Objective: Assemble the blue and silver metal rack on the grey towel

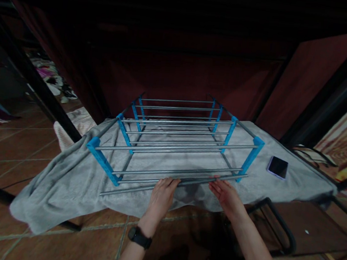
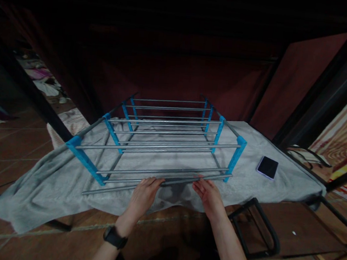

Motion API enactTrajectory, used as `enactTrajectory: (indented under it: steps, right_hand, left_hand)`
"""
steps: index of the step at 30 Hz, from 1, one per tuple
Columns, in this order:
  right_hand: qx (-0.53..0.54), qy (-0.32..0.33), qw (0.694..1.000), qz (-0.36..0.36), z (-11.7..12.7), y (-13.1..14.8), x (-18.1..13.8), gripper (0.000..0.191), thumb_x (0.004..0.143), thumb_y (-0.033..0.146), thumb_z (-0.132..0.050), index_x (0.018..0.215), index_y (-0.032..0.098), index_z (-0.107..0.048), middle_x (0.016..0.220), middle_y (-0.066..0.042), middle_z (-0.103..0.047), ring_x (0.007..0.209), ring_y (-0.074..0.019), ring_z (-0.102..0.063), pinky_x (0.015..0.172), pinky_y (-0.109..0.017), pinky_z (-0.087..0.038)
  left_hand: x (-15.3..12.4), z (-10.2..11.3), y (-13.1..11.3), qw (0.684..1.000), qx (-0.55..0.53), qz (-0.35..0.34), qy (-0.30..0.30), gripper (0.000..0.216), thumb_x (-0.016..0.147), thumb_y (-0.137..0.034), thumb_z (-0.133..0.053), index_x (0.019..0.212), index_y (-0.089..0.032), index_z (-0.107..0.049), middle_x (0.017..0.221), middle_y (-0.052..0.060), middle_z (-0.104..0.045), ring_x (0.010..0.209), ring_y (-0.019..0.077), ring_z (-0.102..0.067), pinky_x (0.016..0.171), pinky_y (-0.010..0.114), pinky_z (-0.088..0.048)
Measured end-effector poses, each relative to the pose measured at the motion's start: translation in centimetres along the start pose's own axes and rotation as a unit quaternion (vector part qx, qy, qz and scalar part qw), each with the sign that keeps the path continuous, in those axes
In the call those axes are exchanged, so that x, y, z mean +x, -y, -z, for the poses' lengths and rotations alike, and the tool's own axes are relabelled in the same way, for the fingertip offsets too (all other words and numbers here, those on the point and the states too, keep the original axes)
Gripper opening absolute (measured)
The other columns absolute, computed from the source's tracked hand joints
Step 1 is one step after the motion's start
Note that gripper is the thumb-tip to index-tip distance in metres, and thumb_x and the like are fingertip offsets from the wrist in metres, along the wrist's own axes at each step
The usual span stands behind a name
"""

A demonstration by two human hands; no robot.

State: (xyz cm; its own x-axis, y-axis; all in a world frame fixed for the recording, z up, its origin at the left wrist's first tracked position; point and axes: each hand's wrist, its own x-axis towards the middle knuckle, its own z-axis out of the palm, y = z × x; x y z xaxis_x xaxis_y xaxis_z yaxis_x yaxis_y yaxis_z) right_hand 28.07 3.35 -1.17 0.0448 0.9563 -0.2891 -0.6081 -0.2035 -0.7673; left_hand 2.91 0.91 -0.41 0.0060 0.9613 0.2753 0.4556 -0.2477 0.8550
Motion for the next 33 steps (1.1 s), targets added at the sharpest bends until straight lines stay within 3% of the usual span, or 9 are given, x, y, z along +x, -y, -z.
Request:
enactTrajectory:
  steps: [4, 10, 13, 16, 19, 25, 33]
  right_hand:
    - [0.015, -0.052, 0.999, 0.003, 1.3, -0.2, 1.0, 0.013, 0.072, 0.019, -0.075, 0.077, 0.02, -0.063, 0.081, 0.0, -0.07, 0.08, -0.0142, -0.068, 0.082, -0.03, -0.059]
    - [0.023, -0.128, 0.991, -0.041, 4.1, 0.3, 2.9, 0.01, 0.081, 0.009, -0.06, 0.081, 0.018, -0.062, 0.082, -0.003, -0.071, 0.079, -0.0124, -0.068, 0.075, -0.023, -0.06]
    - [0.013, -0.142, 0.988, -0.057, 5.4, 0.4, 3.9, 0.012, 0.083, 0.007, -0.056, 0.082, 0.018, -0.061, 0.081, -0.003, -0.069, 0.078, -0.012, -0.068, 0.073, -0.023, -0.061]
    - [0.008, -0.161, 0.985, -0.065, 6.4, 0.6, 4.6, 0.015, 0.084, 0.005, -0.052, 0.082, 0.017, -0.06, 0.081, -0.004, -0.068, 0.077, -0.0131, -0.068, 0.07, -0.025, -0.062]
    - [0.007, -0.168, 0.983, -0.068, 7.3, 0.8, 5.4, 0.018, 0.084, 0.002, -0.049, 0.082, 0.016, -0.06, 0.082, -0.004, -0.068, 0.078, -0.0136, -0.068, 0.069, -0.027, -0.062]
    - [0.006, -0.167, 0.984, -0.053, 8.4, 0.9, 6.5, 0.017, 0.083, 0.001, -0.051, 0.083, 0.015, -0.061, 0.08, -0.002, -0.066, 0.075, -0.0116, -0.067, 0.071, -0.025, -0.061]
    - [-0.011, -0.176, 0.983, -0.045, 9.6, 1.3, 7.2, 0.014, 0.082, 0.003, -0.051, 0.08, 0.015, -0.06, 0.08, -0.005, -0.066, 0.075, -0.0138, -0.068, 0.069, -0.026, -0.061]
  left_hand:
    - [0.0, 0.7, 0.3, 0.997, -0.06, 0.053, -0.014, 0.031, 0.074, -0.006, -0.064, 0.09, -0.03, -0.073, 0.091, 0.007, -0.067, 0.098, 0.0256, -0.059, 0.112, 0.039, -0.027]
    - [-0.2, 2.9, 2.6, 0.998, -0.002, 0.053, -0.025, 0.027, 0.075, -0.003, -0.061, 0.079, -0.028, -0.072, 0.081, 0.006, -0.064, 0.094, 0.0234, -0.061, 0.111, 0.038, -0.027]
    - [-0.5, 4.0, 3.7, 0.991, 0.124, 0.051, 0.0, 0.023, 0.08, -0.006, -0.057, 0.079, -0.026, -0.07, 0.083, 0.006, -0.065, 0.095, 0.0223, -0.062, 0.107, 0.038, -0.031]
    - [-0.8, 5.4, 4.2, 0.94, 0.329, 0.026, 0.085, 0.025, 0.087, -0.01, -0.048, 0.093, -0.023, -0.067, 0.094, 0.008, -0.069, 0.098, 0.0214, -0.062, 0.101, 0.038, -0.036]
    - [-1.2, 7.3, 4.6, 0.902, 0.414, 0.023, 0.123, 0.025, 0.091, -0.013, -0.045, 0.102, -0.022, -0.066, 0.101, 0.008, -0.07, 0.103, 0.0209, -0.062, 0.098, 0.037, -0.037]
    - [-1.9, 11.0, 5.8, 0.891, 0.438, 0.09, 0.084, 0.02, 0.087, -0.018, -0.054, 0.103, -0.022, -0.067, 0.105, 0.008, -0.071, 0.107, 0.0229, -0.061, 0.097, 0.038, -0.035]
    - [-2.7, 13.5, 6.8, 0.888, 0.421, 0.181, 0.03, 0.019, 0.085, -0.014, -0.054, 0.098, -0.02, -0.067, 0.108, 0.01, -0.067, 0.104, 0.021, -0.061, 0.087, 0.031, -0.041]
